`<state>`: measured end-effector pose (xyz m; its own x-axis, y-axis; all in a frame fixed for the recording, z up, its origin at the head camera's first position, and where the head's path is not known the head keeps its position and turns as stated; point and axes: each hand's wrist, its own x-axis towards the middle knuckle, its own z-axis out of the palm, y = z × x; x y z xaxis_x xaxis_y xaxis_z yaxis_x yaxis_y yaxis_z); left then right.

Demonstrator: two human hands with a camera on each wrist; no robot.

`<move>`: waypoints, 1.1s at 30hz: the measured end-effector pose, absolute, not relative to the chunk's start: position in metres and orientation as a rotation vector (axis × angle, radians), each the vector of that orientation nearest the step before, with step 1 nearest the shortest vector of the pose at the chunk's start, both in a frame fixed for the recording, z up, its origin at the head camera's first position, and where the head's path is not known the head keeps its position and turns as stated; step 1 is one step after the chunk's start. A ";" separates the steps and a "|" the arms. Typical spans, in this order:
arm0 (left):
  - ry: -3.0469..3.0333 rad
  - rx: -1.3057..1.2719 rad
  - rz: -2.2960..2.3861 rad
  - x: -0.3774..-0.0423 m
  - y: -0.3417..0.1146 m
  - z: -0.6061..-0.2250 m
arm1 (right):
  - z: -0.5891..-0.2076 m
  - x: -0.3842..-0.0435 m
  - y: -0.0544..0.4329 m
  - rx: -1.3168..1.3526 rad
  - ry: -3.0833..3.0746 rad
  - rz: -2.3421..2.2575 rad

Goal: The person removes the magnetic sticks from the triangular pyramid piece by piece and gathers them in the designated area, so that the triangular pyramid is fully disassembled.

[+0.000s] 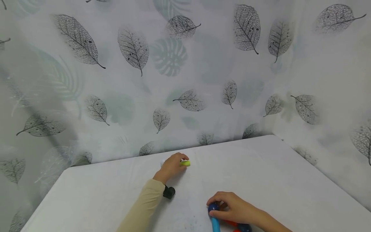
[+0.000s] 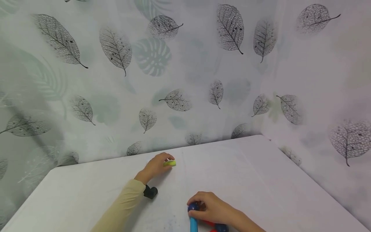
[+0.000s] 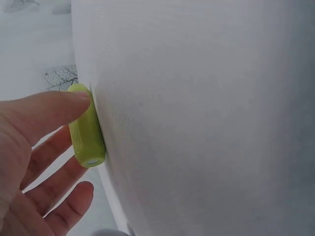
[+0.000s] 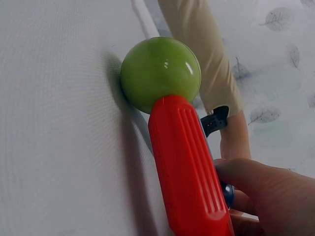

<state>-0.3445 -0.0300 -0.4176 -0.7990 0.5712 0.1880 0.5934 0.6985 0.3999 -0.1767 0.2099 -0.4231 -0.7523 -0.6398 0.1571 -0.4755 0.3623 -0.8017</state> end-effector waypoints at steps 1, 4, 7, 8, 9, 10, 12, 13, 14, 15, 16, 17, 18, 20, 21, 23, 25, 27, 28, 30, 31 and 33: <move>-2.842 -0.982 -0.685 -0.344 -0.031 -0.417 | -0.423 -0.177 0.210 -1.011 2.435 -1.342; -2.818 -0.993 -0.647 -0.340 -0.034 -0.415 | -0.424 -0.178 0.210 -1.016 2.435 -1.341; -2.793 -1.018 -0.625 -0.335 -0.036 -0.412 | -0.424 -0.178 0.210 -1.010 2.437 -1.331; -2.781 -1.034 -0.611 -0.332 -0.037 -0.411 | -0.423 -0.178 0.210 -1.005 2.439 -1.325; -2.771 -1.050 -0.597 -0.330 -0.037 -0.410 | -0.422 -0.179 0.209 -0.987 2.434 -1.321; -2.759 -1.070 -0.593 -0.327 -0.038 -0.409 | -0.421 -0.179 0.209 -0.961 2.429 -1.317; -2.733 -1.108 -0.577 -0.322 -0.038 -0.407 | -0.418 -0.179 0.210 -0.924 2.416 -1.306; -2.719 -1.127 -0.572 -0.319 -0.038 -0.407 | -0.416 -0.178 0.211 -0.916 2.409 -1.298; -2.703 -1.148 -0.566 -0.316 -0.039 -0.407 | -0.415 -0.178 0.212 -0.912 2.402 -1.288; -2.695 -1.161 -0.561 -0.313 -0.039 -0.407 | -0.413 -0.178 0.213 -0.917 2.394 -1.280; -2.681 -1.179 -0.555 -0.310 -0.039 -0.407 | -0.411 -0.178 0.215 -0.937 2.388 -1.273; -2.669 -1.195 -0.544 -0.308 -0.039 -0.408 | -0.410 -0.177 0.216 -0.970 2.382 -1.266; -2.652 -1.216 -0.534 -0.305 -0.039 -0.408 | -0.409 -0.177 0.217 -1.004 2.374 -1.261; -2.631 -1.247 -0.515 -0.300 -0.038 -0.410 | -0.409 -0.177 0.220 -1.056 2.359 -1.254; -2.623 -1.259 -0.510 -0.297 -0.037 -0.411 | -0.409 -0.177 0.222 -1.078 2.351 -1.255; -2.601 -1.295 -0.512 -0.292 -0.036 -0.413 | -0.408 -0.177 0.223 -1.098 2.345 -1.252; -2.586 -1.325 -0.513 -0.287 -0.035 -0.414 | -0.408 -0.177 0.225 -1.093 2.355 -1.242; -2.588 -1.352 -0.509 -0.283 -0.034 -0.414 | -0.408 -0.178 0.225 -1.071 2.365 -1.234; -2.599 -1.361 -0.512 -0.280 -0.034 -0.413 | -0.407 -0.179 0.225 -1.055 2.372 -1.229; -2.631 -1.369 -0.508 -0.275 -0.033 -0.412 | -0.406 -0.179 0.224 -1.024 2.397 -1.214; -2.651 -1.371 -0.505 -0.272 -0.032 -0.411 | -0.406 -0.180 0.223 -1.003 2.412 -1.209; -2.689 -1.372 -0.521 -0.268 -0.030 -0.410 | -0.406 -0.180 0.223 -0.943 2.455 -1.192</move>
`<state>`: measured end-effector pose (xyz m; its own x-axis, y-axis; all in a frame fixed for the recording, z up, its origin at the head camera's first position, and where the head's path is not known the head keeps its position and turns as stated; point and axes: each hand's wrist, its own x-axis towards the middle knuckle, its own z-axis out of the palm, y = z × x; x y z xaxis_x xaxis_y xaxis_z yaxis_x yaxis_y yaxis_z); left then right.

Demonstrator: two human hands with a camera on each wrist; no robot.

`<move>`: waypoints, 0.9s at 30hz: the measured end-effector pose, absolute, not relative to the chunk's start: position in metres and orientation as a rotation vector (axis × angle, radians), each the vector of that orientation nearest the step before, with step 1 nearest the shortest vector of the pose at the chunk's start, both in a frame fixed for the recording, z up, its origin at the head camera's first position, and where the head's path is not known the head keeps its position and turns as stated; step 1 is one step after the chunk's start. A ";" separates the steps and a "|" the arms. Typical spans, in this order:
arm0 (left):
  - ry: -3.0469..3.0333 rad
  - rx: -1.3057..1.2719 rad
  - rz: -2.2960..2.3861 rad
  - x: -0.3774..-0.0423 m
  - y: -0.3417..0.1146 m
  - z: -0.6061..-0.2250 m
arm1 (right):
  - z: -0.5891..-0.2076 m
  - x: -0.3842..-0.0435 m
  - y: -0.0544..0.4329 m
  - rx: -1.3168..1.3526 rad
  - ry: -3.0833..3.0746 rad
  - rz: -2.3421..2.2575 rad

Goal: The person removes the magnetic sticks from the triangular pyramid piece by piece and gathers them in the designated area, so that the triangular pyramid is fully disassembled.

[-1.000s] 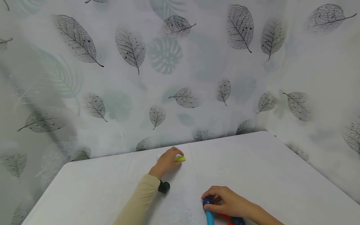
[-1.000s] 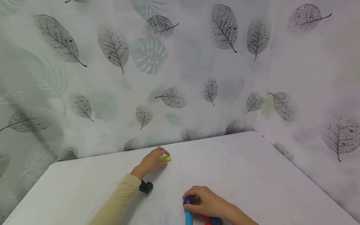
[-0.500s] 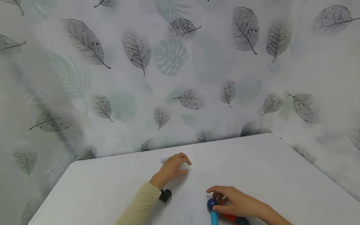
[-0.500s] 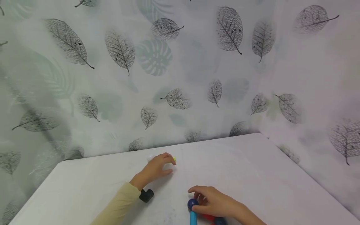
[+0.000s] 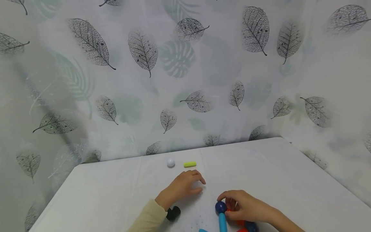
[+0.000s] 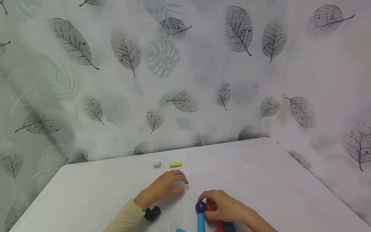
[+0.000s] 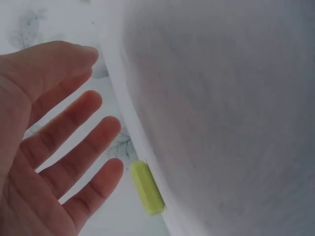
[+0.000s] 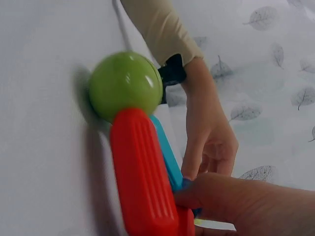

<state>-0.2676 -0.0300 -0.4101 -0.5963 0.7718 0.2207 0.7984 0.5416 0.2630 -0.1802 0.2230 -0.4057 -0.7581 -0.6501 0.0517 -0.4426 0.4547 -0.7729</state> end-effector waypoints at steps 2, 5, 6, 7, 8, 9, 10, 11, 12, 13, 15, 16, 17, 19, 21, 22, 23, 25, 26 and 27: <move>-2.710 -1.390 -0.560 -0.263 -0.028 -0.408 | -0.406 -0.181 0.223 -0.882 2.507 -1.171; -2.736 -1.428 -0.621 -0.256 -0.026 -0.406 | -0.406 -0.181 0.224 -0.824 2.561 -1.143; -2.743 -1.441 -0.640 -0.255 -0.025 -0.406 | -0.406 -0.182 0.225 -0.820 2.571 -1.138; -2.753 -1.453 -0.658 -0.253 -0.025 -0.406 | -0.407 -0.182 0.225 -0.824 2.581 -1.134; -2.762 -1.463 -0.672 -0.252 -0.024 -0.407 | -0.408 -0.182 0.225 -0.826 2.591 -1.133; -2.768 -1.474 -0.694 -0.250 -0.024 -0.407 | -0.409 -0.182 0.226 -0.830 2.601 -1.132; -2.783 -1.480 -0.737 -0.249 -0.024 -0.407 | -0.409 -0.183 0.226 -0.831 2.613 -1.133; -2.798 -1.493 -0.794 -0.249 -0.024 -0.408 | -0.410 -0.183 0.227 -0.839 2.625 -1.137; -2.808 -1.512 -0.868 -0.249 -0.025 -0.408 | -0.411 -0.183 0.227 -0.836 2.640 -1.136; -2.812 -1.541 -0.947 -0.248 -0.025 -0.408 | -0.411 -0.184 0.227 -0.834 2.654 -1.134; -2.813 -1.612 -1.131 -0.247 -0.026 -0.409 | -0.411 -0.184 0.228 -0.825 2.674 -1.135; -2.813 -1.654 -1.224 -0.247 -0.026 -0.409 | -0.411 -0.184 0.229 -0.823 2.681 -1.137; -2.801 -1.710 -1.303 -0.247 -0.026 -0.410 | -0.412 -0.184 0.230 -0.816 2.687 -1.139; -2.768 -1.823 -1.410 -0.246 -0.026 -0.410 | -0.412 -0.184 0.231 -0.827 2.705 -1.141; -2.742 -1.914 -1.461 -0.244 -0.027 -0.411 | -0.413 -0.185 0.232 -0.846 2.731 -1.144; -2.729 -1.958 -1.457 -0.244 -0.027 -0.412 | -0.413 -0.186 0.232 -0.856 2.746 -1.140; -2.718 -1.995 -1.449 -0.243 -0.026 -0.413 | -0.413 -0.186 0.232 -0.867 2.763 -1.134; -2.699 -2.053 -1.411 -0.242 -0.026 -0.414 | -0.413 -0.186 0.232 -0.909 2.818 -1.097; -2.692 -2.074 -1.388 -0.241 -0.026 -0.415 | -0.413 -0.186 0.231 -0.939 2.854 -1.073; -2.687 -2.093 -1.369 -0.241 -0.026 -0.415 | -0.414 -0.186 0.230 -0.977 2.882 -1.064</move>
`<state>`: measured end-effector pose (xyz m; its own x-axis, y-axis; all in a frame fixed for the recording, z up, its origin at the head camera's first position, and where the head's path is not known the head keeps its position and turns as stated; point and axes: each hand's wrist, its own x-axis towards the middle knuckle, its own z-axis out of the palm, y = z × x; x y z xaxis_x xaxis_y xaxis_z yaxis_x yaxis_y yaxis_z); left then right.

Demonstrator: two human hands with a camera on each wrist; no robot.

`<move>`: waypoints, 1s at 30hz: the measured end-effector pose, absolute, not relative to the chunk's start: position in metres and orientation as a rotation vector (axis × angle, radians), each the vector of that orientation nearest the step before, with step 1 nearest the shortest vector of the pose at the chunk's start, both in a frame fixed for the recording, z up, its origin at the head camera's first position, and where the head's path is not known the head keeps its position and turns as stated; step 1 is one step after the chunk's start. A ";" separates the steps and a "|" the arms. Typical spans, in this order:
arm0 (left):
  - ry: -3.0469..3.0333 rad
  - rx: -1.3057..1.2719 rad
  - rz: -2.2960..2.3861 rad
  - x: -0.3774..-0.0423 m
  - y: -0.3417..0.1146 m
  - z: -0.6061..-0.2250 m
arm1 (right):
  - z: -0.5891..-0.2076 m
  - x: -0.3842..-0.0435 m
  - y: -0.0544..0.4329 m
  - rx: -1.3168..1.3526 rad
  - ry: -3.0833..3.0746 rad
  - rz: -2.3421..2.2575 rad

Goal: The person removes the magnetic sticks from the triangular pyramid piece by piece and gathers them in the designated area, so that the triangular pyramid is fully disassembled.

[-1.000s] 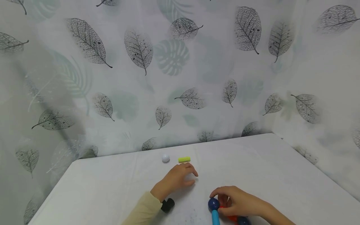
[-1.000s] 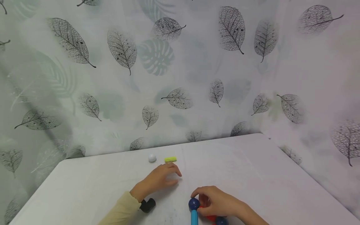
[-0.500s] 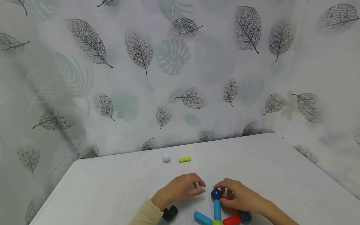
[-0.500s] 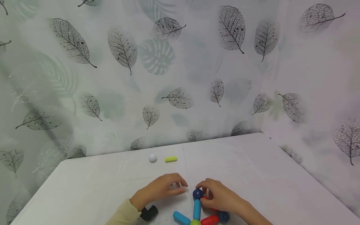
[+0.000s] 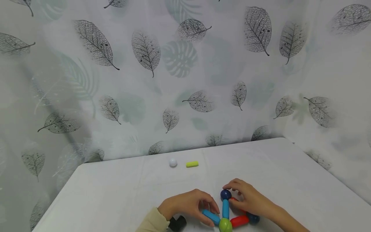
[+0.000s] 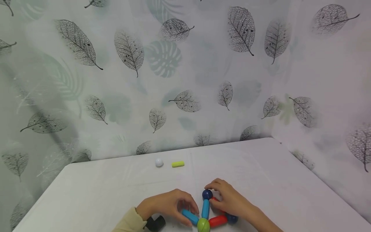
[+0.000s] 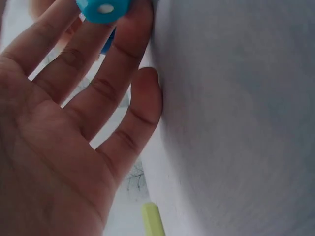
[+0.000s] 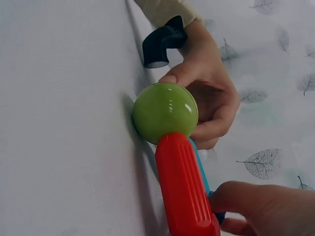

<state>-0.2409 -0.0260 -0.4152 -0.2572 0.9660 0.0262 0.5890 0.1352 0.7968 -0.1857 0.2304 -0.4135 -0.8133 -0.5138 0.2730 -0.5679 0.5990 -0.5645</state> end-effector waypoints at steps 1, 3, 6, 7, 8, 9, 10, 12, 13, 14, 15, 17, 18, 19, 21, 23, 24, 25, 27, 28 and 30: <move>1.910 1.505 0.964 -0.241 -0.026 -0.416 | -0.414 -0.185 0.230 0.952 -2.692 0.988; 1.904 1.528 0.960 -0.241 -0.025 -0.417 | -0.415 -0.185 0.228 1.035 -2.577 0.987; 1.893 1.551 0.979 -0.242 -0.025 -0.419 | -0.417 -0.185 0.225 1.247 -2.410 1.090; 1.886 1.551 0.991 -0.242 -0.026 -0.420 | -0.418 -0.185 0.224 1.323 -2.371 1.110; 1.882 1.549 1.001 -0.242 -0.026 -0.420 | -0.418 -0.184 0.223 1.383 -2.358 1.131; 1.880 1.547 1.010 -0.242 -0.026 -0.421 | -0.419 -0.184 0.222 1.437 -2.349 1.136; 1.881 1.545 1.016 -0.242 -0.026 -0.421 | -0.420 -0.183 0.221 1.477 -2.346 1.125; 1.890 1.539 1.021 -0.242 -0.026 -0.421 | -0.421 -0.182 0.220 1.503 -2.388 1.103; 1.899 1.535 1.020 -0.242 -0.026 -0.421 | -0.422 -0.182 0.220 1.515 -2.398 1.078; 1.912 1.533 1.016 -0.242 -0.026 -0.421 | -0.422 -0.182 0.219 1.514 -2.422 1.065; 1.924 1.532 1.010 -0.242 -0.026 -0.420 | -0.423 -0.181 0.219 1.519 -2.435 1.052; 1.942 1.530 1.003 -0.242 -0.026 -0.420 | -0.424 -0.181 0.219 1.530 -2.454 1.027; 1.947 1.528 1.002 -0.242 -0.026 -0.420 | -0.425 -0.182 0.219 1.547 -2.438 1.004; 1.954 1.530 0.997 -0.242 -0.026 -0.419 | -0.426 -0.182 0.219 1.561 -2.422 0.988; 1.957 1.532 0.994 -0.242 -0.025 -0.419 | -0.427 -0.183 0.219 1.571 -2.394 0.989; 1.959 1.540 0.989 -0.242 -0.025 -0.419 | -0.429 -0.184 0.219 1.577 -2.370 0.996; 1.962 1.543 0.984 -0.242 -0.025 -0.418 | -0.429 -0.184 0.219 1.582 -2.360 0.998; 1.965 1.549 0.978 -0.242 -0.025 -0.418 | -0.429 -0.184 0.219 1.578 -2.362 1.007; 1.978 1.547 0.968 -0.242 -0.024 -0.418 | -0.430 -0.184 0.219 1.579 -2.362 1.018; 1.998 1.546 0.960 -0.242 -0.024 -0.418 | -0.430 -0.184 0.219 1.578 -2.366 1.021; 2.049 1.519 0.951 -0.243 -0.024 -0.418 | -0.430 -0.184 0.219 1.577 -2.366 1.018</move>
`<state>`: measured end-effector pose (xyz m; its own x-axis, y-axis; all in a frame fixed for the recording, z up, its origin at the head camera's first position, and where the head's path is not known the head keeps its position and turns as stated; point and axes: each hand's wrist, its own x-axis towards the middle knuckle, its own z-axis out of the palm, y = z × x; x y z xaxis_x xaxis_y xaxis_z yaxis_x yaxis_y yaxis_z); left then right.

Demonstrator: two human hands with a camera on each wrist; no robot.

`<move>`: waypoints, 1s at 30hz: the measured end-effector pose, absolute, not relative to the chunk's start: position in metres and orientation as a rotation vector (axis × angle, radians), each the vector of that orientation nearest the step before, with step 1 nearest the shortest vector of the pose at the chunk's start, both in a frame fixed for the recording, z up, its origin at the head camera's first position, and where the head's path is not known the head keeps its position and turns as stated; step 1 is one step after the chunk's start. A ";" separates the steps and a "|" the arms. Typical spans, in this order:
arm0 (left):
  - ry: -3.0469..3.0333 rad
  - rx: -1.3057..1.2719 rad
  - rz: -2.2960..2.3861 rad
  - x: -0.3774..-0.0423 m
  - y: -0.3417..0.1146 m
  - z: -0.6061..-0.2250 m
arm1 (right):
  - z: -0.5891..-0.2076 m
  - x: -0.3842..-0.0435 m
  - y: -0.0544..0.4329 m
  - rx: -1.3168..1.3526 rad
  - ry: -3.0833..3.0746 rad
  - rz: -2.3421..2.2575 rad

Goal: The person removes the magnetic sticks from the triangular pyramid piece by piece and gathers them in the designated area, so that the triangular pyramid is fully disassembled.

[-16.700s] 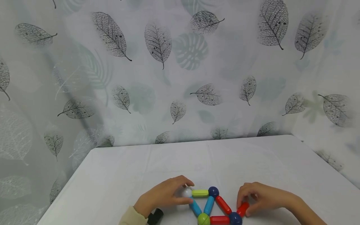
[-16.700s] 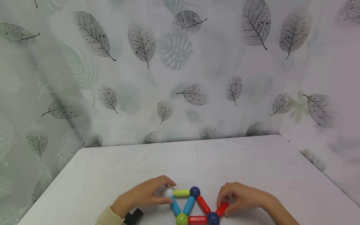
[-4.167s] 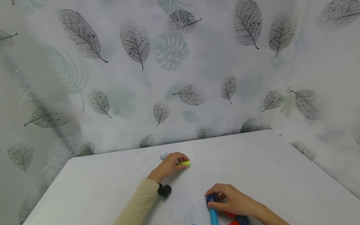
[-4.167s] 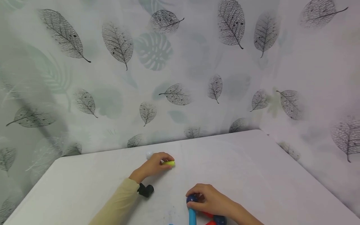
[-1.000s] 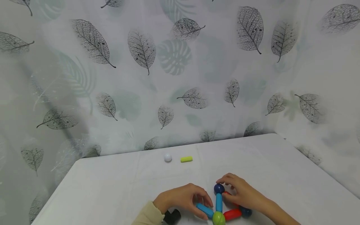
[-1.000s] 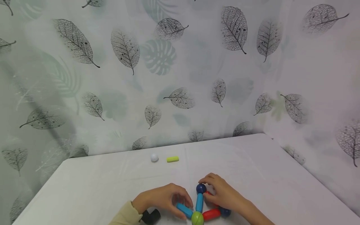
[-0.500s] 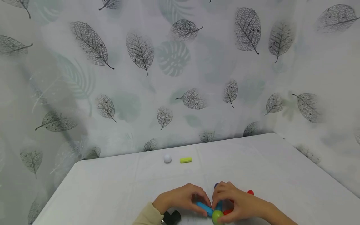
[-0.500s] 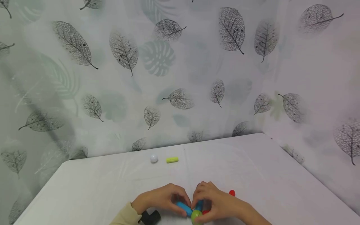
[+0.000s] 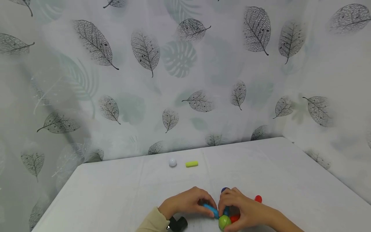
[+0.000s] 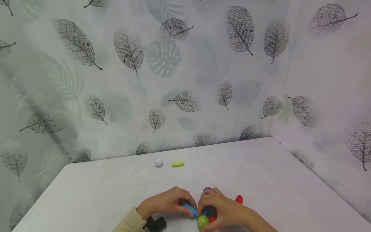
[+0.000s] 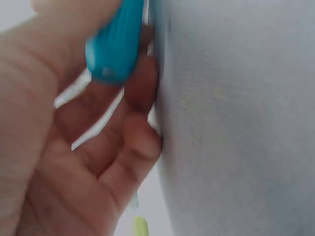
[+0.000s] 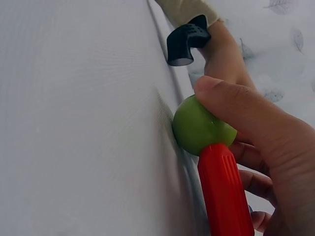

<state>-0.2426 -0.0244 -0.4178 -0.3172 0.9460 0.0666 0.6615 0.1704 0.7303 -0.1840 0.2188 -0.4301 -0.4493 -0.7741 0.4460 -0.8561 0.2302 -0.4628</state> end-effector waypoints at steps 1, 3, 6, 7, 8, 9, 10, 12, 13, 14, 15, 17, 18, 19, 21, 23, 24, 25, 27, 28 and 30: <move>2.076 1.494 0.953 -0.243 -0.025 -0.418 | -0.430 -0.184 0.219 1.577 -2.365 1.016; 2.136 1.440 0.960 -0.245 -0.026 -0.417 | -0.430 -0.184 0.218 1.578 -2.368 1.006; 2.180 1.345 1.006 -0.249 -0.027 -0.419 | -0.430 -0.185 0.219 1.578 -2.364 0.992; 2.190 1.325 1.022 -0.250 -0.028 -0.419 | -0.430 -0.185 0.220 1.578 -2.366 0.996; 2.199 1.314 1.036 -0.252 -0.029 -0.420 | -0.430 -0.185 0.220 1.572 -2.374 1.001; 2.209 1.303 1.049 -0.254 -0.030 -0.421 | -0.431 -0.185 0.220 1.572 -2.373 1.000; 2.214 1.287 1.066 -0.255 -0.031 -0.422 | -0.431 -0.185 0.220 1.572 -2.373 1.002; 2.241 1.274 1.083 -0.259 -0.033 -0.423 | -0.431 -0.185 0.219 1.573 -2.373 1.002; 2.255 1.267 1.088 -0.261 -0.035 -0.424 | -0.431 -0.185 0.219 1.573 -2.376 1.002; 2.270 1.262 1.090 -0.262 -0.036 -0.424 | -0.431 -0.185 0.219 1.576 -2.372 0.994; 2.285 1.256 1.089 -0.264 -0.038 -0.424 | -0.431 -0.186 0.218 1.584 -2.362 0.984; 2.321 1.243 1.083 -0.267 -0.040 -0.423 | -0.431 -0.185 0.218 1.582 -2.364 0.980; 2.334 1.234 1.086 -0.269 -0.041 -0.423 | -0.430 -0.185 0.218 1.582 -2.363 0.975; 2.346 1.230 1.091 -0.270 -0.042 -0.424 | -0.430 -0.185 0.218 1.582 -2.363 0.971; 2.374 1.220 1.104 -0.274 -0.043 -0.424 | -0.429 -0.184 0.219 1.581 -2.362 0.961; 2.413 1.200 1.121 -0.277 -0.045 -0.425 | -0.429 -0.184 0.219 1.579 -2.362 0.952; 2.435 1.196 1.130 -0.279 -0.046 -0.425 | -0.429 -0.184 0.219 1.577 -2.363 0.948; 2.465 1.185 1.134 -0.280 -0.046 -0.425 | -0.429 -0.183 0.219 1.577 -2.364 0.944; 2.533 1.157 1.137 -0.282 -0.047 -0.425 | -0.429 -0.183 0.219 1.573 -2.369 0.941; 2.573 1.145 1.133 -0.284 -0.047 -0.426 | -0.429 -0.183 0.220 1.572 -2.372 0.940; 2.657 1.134 1.125 -0.286 -0.046 -0.427 | -0.429 -0.183 0.220 1.571 -2.372 0.932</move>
